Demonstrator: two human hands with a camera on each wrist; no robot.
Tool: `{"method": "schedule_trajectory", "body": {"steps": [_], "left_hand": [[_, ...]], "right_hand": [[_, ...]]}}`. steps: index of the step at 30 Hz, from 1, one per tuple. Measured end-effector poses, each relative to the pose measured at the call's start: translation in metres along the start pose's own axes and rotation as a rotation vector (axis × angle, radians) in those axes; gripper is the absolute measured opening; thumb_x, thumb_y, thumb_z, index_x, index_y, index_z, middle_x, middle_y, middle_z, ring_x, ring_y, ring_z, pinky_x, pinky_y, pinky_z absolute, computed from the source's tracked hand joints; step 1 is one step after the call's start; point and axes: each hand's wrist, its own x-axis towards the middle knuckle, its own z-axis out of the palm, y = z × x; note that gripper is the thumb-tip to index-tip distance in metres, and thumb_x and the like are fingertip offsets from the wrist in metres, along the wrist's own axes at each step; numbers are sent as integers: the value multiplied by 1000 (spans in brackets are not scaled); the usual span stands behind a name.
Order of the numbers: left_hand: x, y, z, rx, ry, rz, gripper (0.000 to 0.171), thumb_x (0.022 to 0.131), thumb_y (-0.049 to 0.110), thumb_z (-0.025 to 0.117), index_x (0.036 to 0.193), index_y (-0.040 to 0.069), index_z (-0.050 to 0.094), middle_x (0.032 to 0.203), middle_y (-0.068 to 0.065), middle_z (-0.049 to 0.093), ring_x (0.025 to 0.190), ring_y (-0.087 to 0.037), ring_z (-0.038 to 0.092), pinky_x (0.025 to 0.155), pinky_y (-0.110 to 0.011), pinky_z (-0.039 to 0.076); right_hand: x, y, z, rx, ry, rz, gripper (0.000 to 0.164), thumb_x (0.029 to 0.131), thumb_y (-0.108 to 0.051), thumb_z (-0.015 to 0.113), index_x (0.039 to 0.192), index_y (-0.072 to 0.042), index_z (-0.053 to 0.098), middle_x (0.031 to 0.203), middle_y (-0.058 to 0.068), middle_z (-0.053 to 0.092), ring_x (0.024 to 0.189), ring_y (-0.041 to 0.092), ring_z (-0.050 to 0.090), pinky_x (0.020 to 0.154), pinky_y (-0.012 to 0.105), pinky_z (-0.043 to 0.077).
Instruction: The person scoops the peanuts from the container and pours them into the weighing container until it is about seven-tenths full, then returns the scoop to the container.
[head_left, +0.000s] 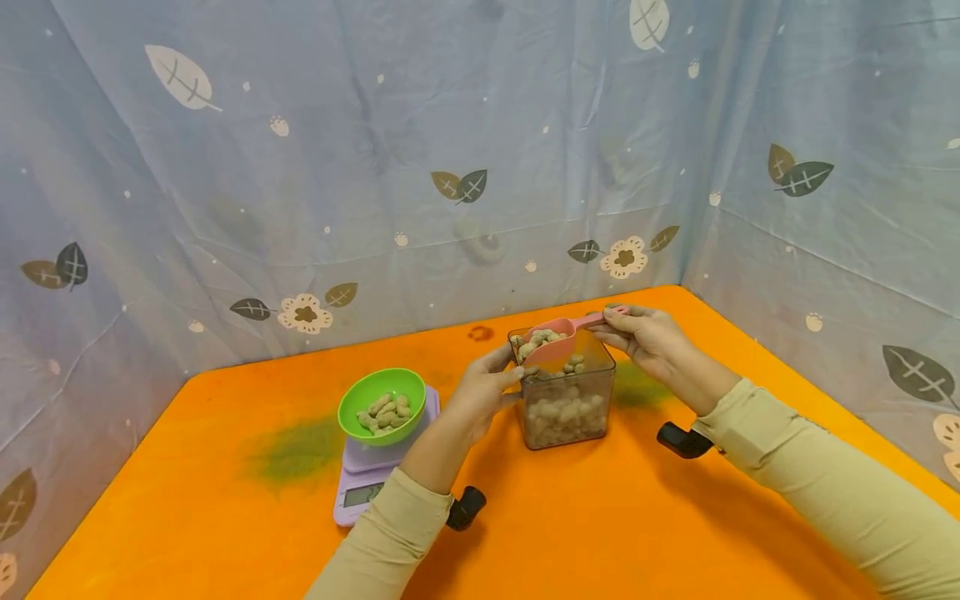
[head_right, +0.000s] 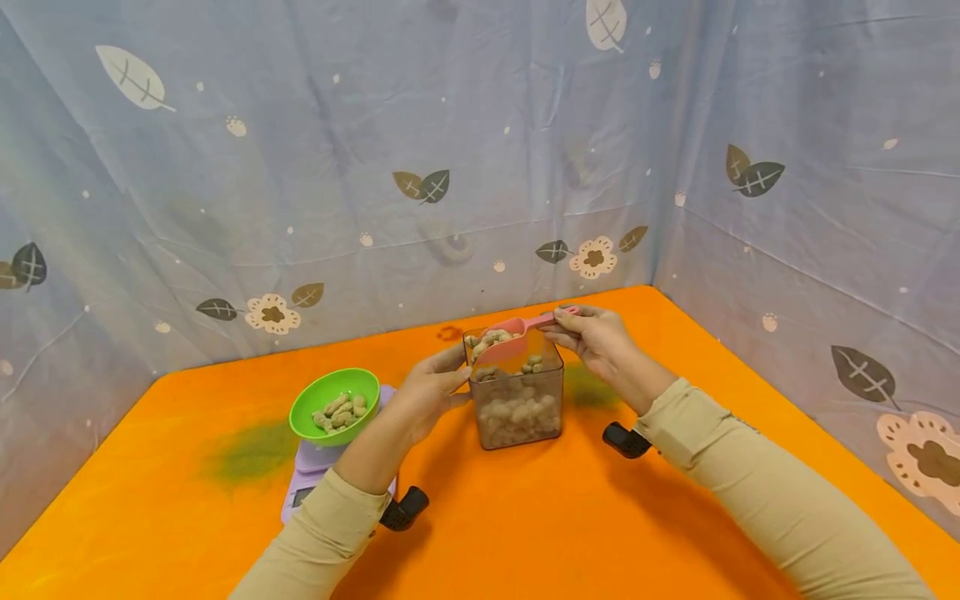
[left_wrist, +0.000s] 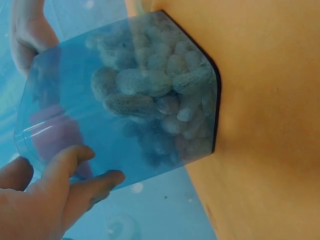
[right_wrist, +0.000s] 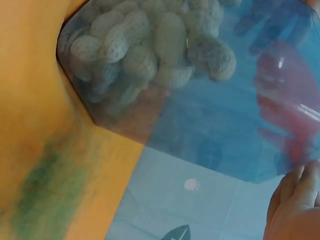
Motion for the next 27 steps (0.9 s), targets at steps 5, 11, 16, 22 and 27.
{"method": "schedule_trajectory", "body": {"steps": [5,11,16,22,27], "left_hand": [[1,0,0,2,10,0,54,101,0,46,152,-1,26,157,-19,23,141,-35,28,108,-50,38],[0,0,0,-4,24,3,52,101,0,47,150,-1,30,157,-19,23,140,-35,31,107,-50,39],[-2,1,2,-4,39,4,52,100,0,48,150,-2,31,157,-19,24,140,-35,30,106,-48,40],[-5,4,1,0,63,-7,53,100,-2,47,149,-5,29,155,-25,24,140,-38,30,107,-49,39],[-16,9,-12,9,74,-1,55,100,-2,45,150,-7,23,155,-28,21,140,-42,28,109,-49,37]], "right_hand": [[-3,-7,-3,104,-17,-11,20,98,6,46,82,5,59,82,17,68,77,24,72,73,30,59],[-8,-16,-6,154,-48,-15,18,97,6,49,85,7,62,86,19,69,80,27,72,75,31,59],[-13,-22,-6,161,-81,-38,17,97,4,48,85,6,60,87,19,69,81,27,72,75,31,59],[-17,-27,0,162,-89,-58,16,98,3,48,84,5,57,86,20,70,81,28,72,74,33,59],[-17,-30,9,197,-89,-66,19,98,3,47,84,6,59,85,21,71,79,29,72,72,34,60]]}}
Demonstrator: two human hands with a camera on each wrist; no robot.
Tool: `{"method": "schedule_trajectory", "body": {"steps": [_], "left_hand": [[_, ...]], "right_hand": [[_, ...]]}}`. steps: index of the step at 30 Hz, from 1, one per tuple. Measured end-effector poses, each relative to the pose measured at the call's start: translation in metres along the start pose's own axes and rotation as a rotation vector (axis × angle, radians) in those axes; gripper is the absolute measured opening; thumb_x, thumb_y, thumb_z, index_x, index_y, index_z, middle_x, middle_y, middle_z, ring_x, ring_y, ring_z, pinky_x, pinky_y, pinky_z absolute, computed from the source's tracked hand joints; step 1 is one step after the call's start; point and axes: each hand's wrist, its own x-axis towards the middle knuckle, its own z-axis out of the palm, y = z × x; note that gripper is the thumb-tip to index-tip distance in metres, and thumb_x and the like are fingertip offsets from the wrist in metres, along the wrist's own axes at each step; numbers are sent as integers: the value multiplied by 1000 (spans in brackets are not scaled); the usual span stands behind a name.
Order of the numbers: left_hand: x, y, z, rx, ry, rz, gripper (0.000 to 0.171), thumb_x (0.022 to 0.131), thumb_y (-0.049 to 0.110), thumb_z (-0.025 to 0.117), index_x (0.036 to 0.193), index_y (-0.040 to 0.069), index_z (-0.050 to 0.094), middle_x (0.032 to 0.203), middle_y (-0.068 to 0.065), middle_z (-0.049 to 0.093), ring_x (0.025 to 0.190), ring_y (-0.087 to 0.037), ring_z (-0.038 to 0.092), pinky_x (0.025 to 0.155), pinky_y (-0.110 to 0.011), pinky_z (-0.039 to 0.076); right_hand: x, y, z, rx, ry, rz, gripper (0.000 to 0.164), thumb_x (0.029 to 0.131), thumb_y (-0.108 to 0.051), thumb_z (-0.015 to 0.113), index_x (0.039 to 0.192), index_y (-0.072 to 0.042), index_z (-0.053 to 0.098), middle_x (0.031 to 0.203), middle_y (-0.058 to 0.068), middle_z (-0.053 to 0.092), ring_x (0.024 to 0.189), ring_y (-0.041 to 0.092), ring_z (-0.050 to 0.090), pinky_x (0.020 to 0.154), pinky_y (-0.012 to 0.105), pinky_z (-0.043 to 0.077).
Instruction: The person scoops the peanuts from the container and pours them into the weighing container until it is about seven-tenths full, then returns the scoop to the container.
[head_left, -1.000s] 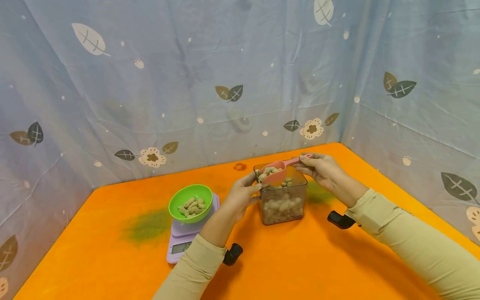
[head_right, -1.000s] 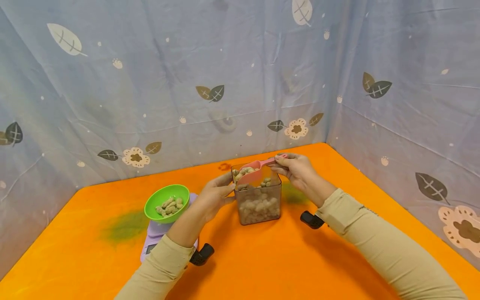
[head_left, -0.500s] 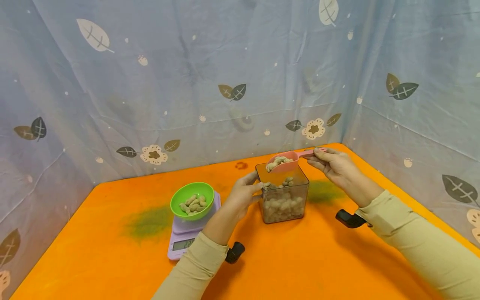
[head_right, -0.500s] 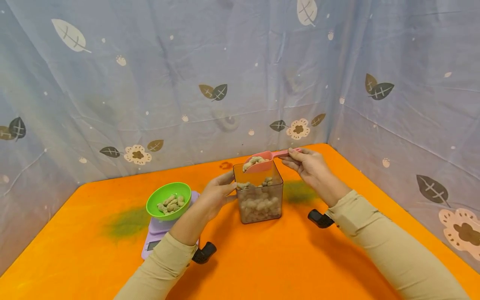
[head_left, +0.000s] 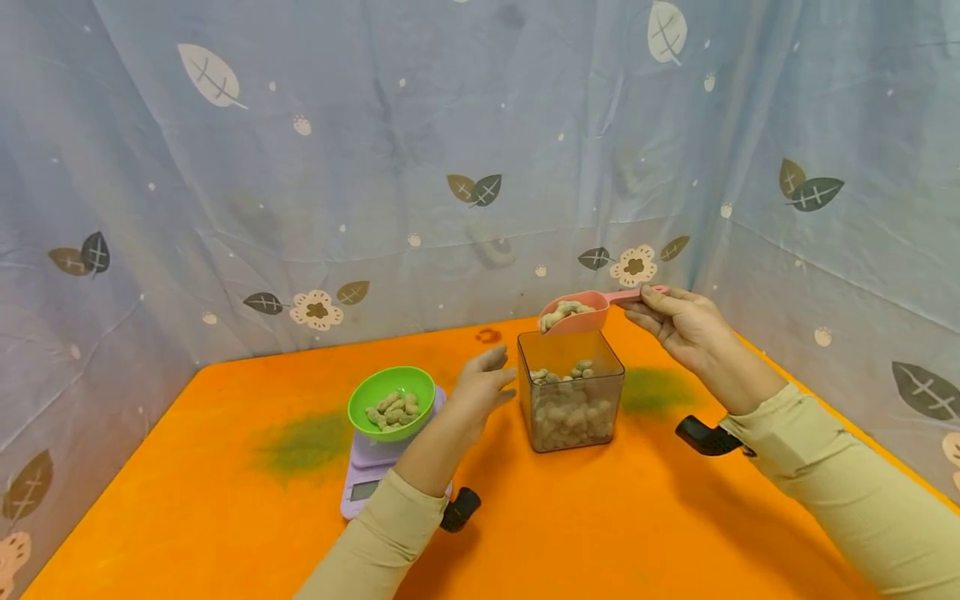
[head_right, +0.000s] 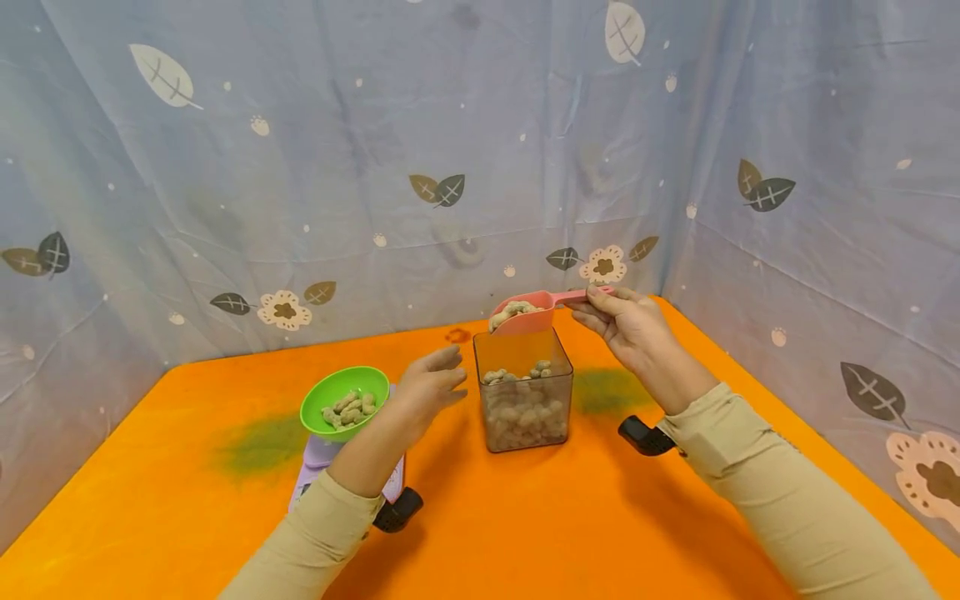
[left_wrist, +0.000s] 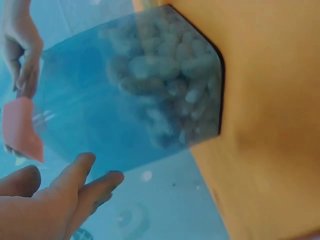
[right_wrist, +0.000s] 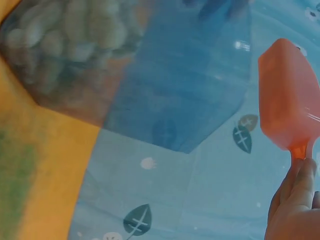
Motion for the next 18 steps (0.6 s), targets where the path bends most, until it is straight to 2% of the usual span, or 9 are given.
{"method": "schedule_trajectory", "body": {"steps": [8,18], "left_hand": [[-26,13,-34,23,9,36,57,101,-1,45,152,-6,19,155,-26,21,141,-41,26,110,-47,36],[-56,34,-76,81,111,100,59,100,-1,45,152,-7,17,156,-23,23,142,-38,25,114,-45,30]], "right_hand": [[3,3,15,41,-24,11,21,98,3,48,89,8,67,89,21,70,82,30,72,76,34,59],[12,20,39,38,-8,16,16,97,3,50,90,6,64,86,20,70,79,27,72,74,33,59]]}}
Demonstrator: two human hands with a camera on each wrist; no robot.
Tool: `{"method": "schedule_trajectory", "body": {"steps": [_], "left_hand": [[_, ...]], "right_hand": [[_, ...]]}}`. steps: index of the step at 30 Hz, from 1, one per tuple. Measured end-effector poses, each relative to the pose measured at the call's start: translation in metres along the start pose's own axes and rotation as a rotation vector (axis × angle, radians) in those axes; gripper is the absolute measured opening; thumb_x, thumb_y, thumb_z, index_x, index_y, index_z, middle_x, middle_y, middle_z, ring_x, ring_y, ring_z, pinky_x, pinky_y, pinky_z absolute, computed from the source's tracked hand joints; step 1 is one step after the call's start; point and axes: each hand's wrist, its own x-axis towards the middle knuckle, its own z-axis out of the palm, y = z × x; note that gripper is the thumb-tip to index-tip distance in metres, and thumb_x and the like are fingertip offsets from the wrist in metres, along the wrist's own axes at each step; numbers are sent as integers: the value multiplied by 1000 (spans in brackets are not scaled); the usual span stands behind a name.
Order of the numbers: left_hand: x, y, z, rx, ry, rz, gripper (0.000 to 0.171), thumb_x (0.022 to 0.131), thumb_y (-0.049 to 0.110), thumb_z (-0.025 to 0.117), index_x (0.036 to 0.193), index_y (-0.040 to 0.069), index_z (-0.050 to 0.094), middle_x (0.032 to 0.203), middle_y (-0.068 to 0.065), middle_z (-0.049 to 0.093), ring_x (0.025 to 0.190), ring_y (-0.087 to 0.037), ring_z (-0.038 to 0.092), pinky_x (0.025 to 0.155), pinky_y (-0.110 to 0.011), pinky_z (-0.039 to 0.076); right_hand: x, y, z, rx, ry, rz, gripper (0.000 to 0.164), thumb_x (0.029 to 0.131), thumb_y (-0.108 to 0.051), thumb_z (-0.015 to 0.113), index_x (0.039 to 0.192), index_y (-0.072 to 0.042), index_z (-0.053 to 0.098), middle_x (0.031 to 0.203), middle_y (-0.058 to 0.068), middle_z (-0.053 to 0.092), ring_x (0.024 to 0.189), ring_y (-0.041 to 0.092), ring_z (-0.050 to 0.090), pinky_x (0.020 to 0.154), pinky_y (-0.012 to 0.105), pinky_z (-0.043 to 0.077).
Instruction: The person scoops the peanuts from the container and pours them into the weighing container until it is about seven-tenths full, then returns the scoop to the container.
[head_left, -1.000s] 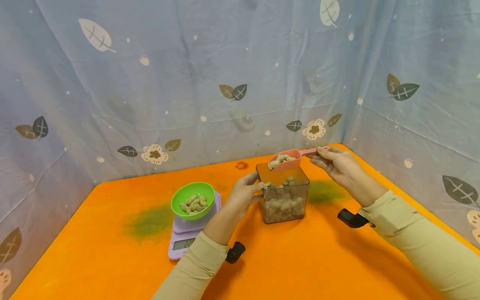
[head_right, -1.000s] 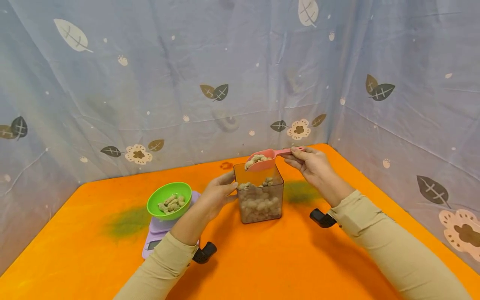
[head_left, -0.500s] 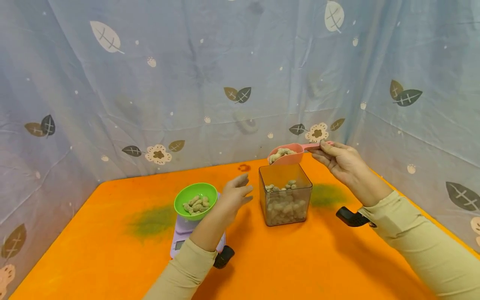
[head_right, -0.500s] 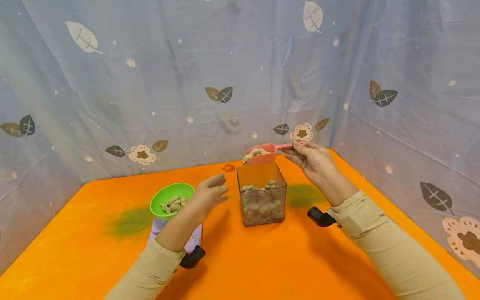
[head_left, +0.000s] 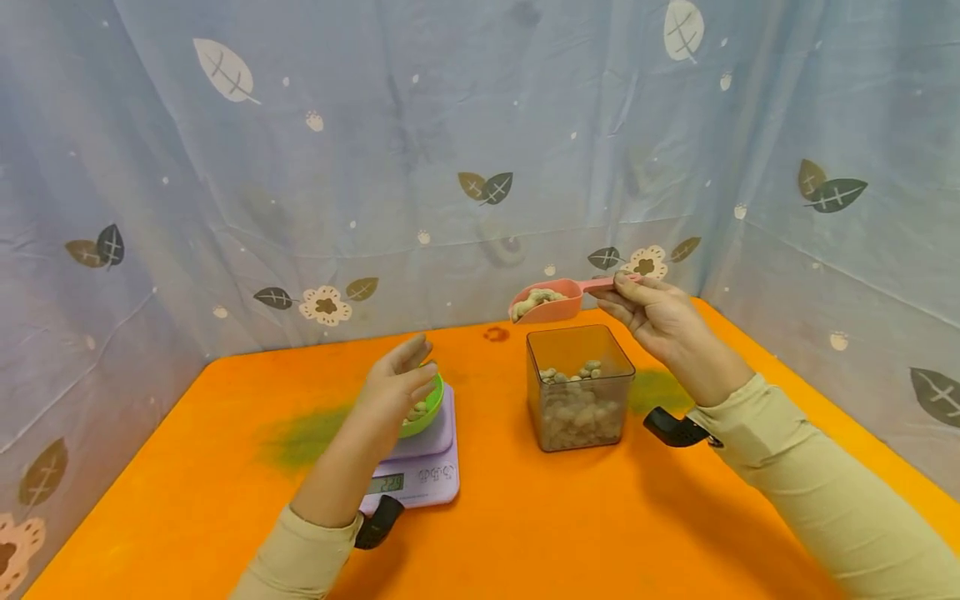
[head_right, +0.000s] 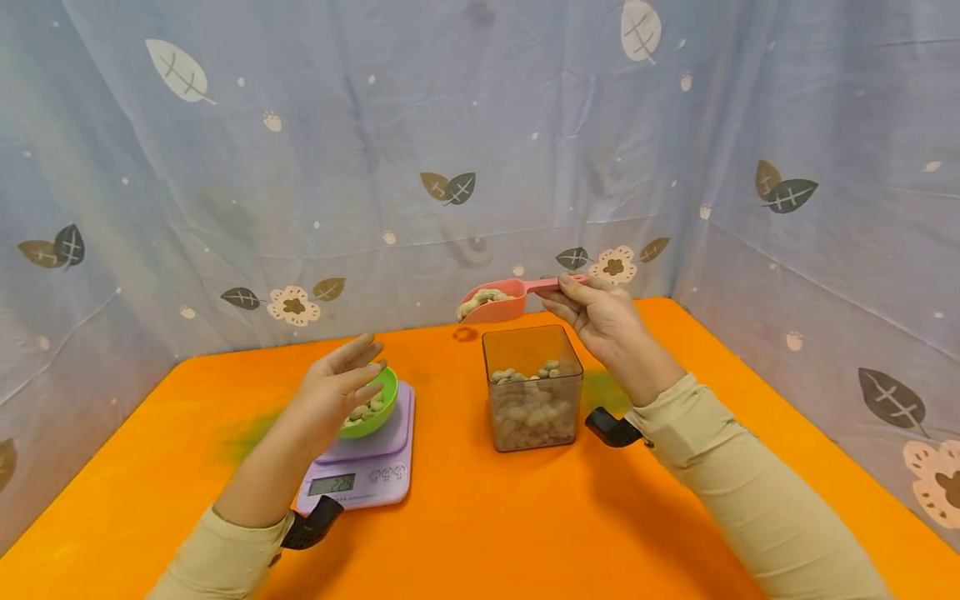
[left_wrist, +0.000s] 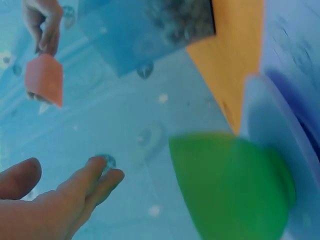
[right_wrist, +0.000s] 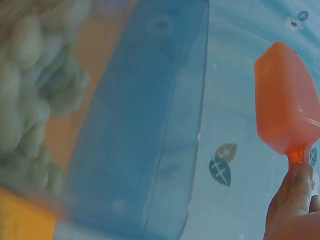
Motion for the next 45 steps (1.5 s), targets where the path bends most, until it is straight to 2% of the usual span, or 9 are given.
{"method": "schedule_trajectory", "body": {"steps": [4,13,20,27,38,41,45], "left_hand": [[-5,2,-17,50,29,4,60,100,0,44,153,-4,15,157,-21,22,143,-35,25,114,-44,29],[-15,-3,-53,127,158,47,57,101,0,42,153,-3,18,156,-21,26,143,-34,25,117,-43,24],[-12,-19,-72,184,184,-15,59,101,0,41,153,-5,13,156,-24,22,143,-37,22,116,-45,24],[-7,-33,-82,172,174,-54,60,100,-1,41,152,-7,11,156,-27,20,143,-39,20,116,-48,24],[2,-47,-85,154,114,-117,62,99,-5,39,150,-12,4,153,-36,11,135,-48,31,109,-52,34],[3,-50,-84,142,109,-141,62,99,-6,39,149,-13,4,151,-39,14,130,-47,37,104,-48,42],[2,-50,-84,128,108,-154,60,99,-6,38,149,-15,5,148,-40,19,126,-45,42,96,-39,50]], "right_hand": [[4,9,8,-20,-6,5,16,97,2,50,89,5,65,85,19,70,78,25,72,74,32,59],[16,30,20,-44,3,21,11,98,0,49,92,4,58,84,17,70,75,23,72,73,29,59],[21,46,28,-83,8,32,15,99,1,46,85,1,52,82,14,69,75,21,71,73,29,59],[26,58,34,-141,-4,33,16,100,1,43,91,3,55,81,14,69,76,20,71,72,26,59],[32,86,43,-284,36,13,4,100,3,47,101,3,50,84,8,65,74,15,69,74,23,58],[32,95,46,-344,42,-4,2,99,4,49,100,4,49,88,9,63,73,14,70,77,25,57],[33,108,53,-441,20,-42,15,98,6,49,113,8,48,101,14,58,75,12,69,77,25,57]]}}
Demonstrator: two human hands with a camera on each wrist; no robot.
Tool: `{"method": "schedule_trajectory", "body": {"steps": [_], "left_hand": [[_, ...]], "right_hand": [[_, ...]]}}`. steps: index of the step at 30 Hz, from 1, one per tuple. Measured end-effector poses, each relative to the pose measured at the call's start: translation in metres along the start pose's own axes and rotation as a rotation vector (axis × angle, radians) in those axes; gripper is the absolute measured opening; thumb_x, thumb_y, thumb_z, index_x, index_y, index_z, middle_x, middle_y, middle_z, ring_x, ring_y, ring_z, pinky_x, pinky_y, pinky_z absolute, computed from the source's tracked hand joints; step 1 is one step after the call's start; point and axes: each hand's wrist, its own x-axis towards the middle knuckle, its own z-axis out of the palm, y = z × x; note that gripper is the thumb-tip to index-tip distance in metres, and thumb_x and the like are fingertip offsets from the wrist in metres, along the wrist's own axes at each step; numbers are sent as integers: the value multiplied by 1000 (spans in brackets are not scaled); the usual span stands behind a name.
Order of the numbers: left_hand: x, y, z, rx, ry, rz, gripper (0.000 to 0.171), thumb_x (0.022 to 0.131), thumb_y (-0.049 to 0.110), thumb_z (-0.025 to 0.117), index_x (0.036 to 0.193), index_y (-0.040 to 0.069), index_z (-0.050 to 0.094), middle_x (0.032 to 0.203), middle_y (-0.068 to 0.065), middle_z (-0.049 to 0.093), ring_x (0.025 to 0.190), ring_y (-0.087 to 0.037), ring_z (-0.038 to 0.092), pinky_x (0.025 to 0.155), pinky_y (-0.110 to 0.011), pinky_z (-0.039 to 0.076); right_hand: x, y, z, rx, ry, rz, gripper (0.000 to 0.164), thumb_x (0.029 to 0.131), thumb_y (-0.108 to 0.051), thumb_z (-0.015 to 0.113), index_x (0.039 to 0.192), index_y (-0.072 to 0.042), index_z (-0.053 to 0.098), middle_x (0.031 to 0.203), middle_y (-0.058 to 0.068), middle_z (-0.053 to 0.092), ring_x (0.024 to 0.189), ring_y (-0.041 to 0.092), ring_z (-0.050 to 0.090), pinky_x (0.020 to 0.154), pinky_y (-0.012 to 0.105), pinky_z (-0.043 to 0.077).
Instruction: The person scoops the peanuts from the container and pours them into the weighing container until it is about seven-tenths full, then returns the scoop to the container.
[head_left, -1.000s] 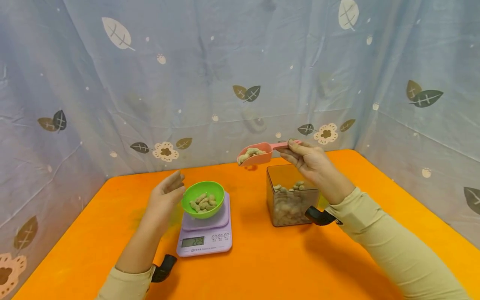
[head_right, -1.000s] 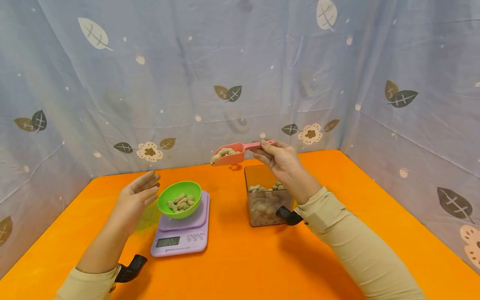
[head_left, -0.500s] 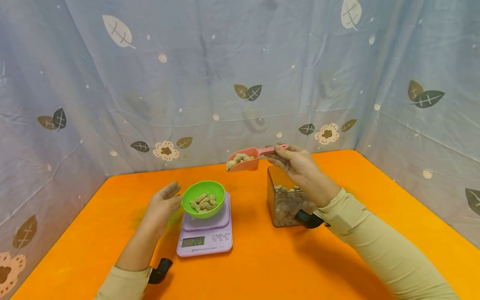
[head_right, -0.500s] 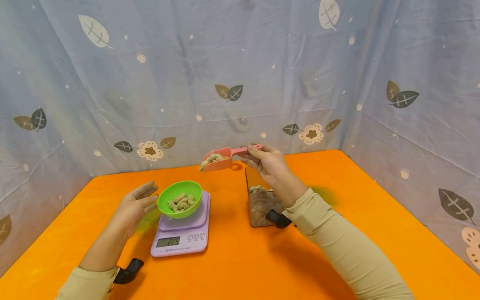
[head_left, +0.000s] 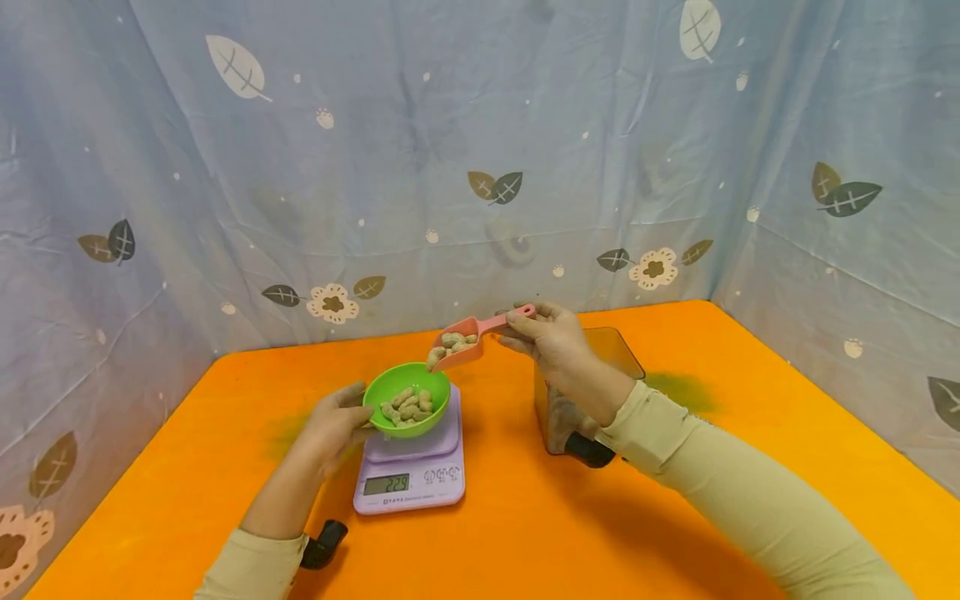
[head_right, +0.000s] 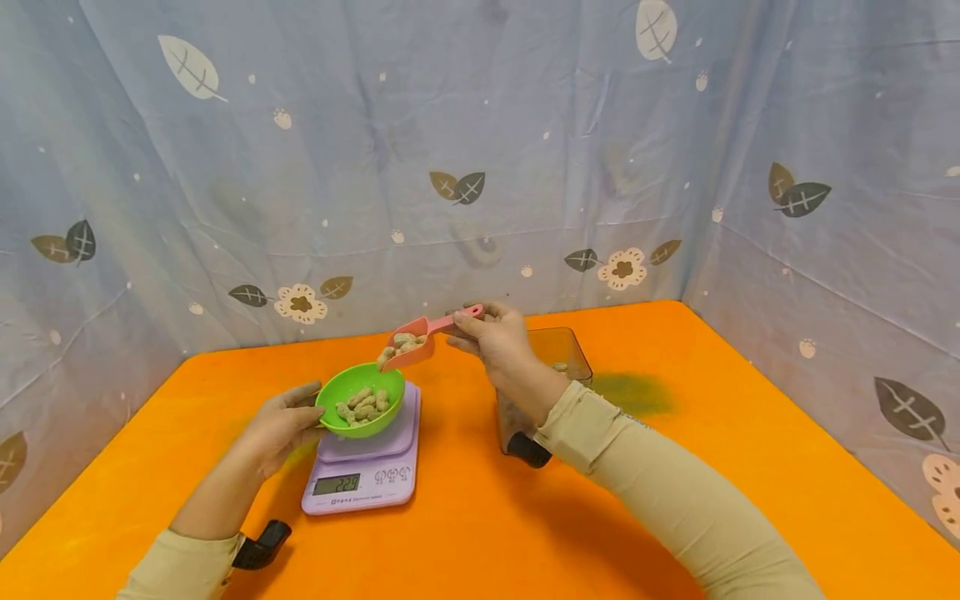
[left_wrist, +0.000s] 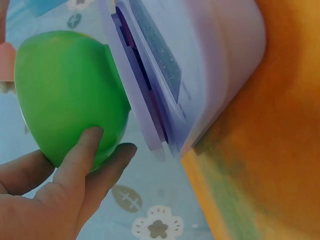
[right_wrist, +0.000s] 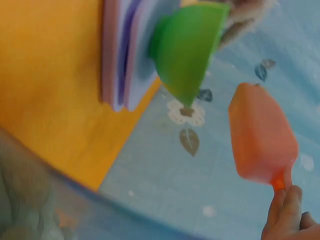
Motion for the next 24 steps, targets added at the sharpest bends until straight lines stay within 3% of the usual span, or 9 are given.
{"method": "schedule_trajectory", "body": {"steps": [3,6,10,13,15,17,20,24], "left_hand": [[0,0,-1,-3,-8,0,59,100,-6,37,148,-16,5,148,-41,18,127,-46,41,96,-37,50],[-1,0,-1,-4,-20,-5,57,100,-6,35,147,-17,4,148,-42,18,129,-48,38,98,-38,49],[-1,1,-1,-4,-24,-8,56,101,-6,34,147,-18,4,147,-42,18,130,-49,37,98,-39,48],[-1,1,-1,-6,-19,-9,56,101,-5,34,147,-17,4,148,-41,18,131,-49,35,101,-41,45],[-1,1,-1,-10,-13,-10,56,102,-5,34,148,-16,4,149,-41,17,131,-49,34,103,-44,42],[-1,1,-1,-13,-11,-11,56,102,-4,34,148,-15,4,149,-40,17,132,-50,33,105,-46,39],[0,0,-1,-19,-12,-13,56,103,-4,35,148,-15,3,150,-40,15,133,-50,32,107,-48,36],[-1,-1,-1,-19,-20,-14,57,102,-4,35,148,-15,3,150,-41,14,134,-50,31,107,-49,35]], "right_hand": [[-1,6,10,-89,-15,-41,27,97,7,51,123,12,46,106,18,57,77,12,68,74,25,58],[-3,11,20,-223,-55,-120,29,94,9,56,122,13,50,106,21,62,81,16,67,73,29,59],[-7,12,29,-427,-176,-325,26,91,9,61,116,11,58,108,25,66,88,31,67,75,35,60],[-8,8,31,-497,-237,-457,24,90,9,62,113,13,58,110,27,66,90,39,66,75,36,60],[-8,5,30,-495,-232,-479,24,90,9,62,113,13,57,109,27,65,87,35,67,75,35,60],[-7,1,27,-455,-187,-444,24,91,9,61,114,13,57,110,27,65,84,27,68,74,34,60],[-7,-7,17,-313,-110,-340,27,92,9,59,118,12,53,101,19,67,78,16,68,74,32,60],[-12,-20,-2,-85,-47,-221,24,96,8,53,120,9,48,90,5,67,75,13,69,74,29,59]]}}
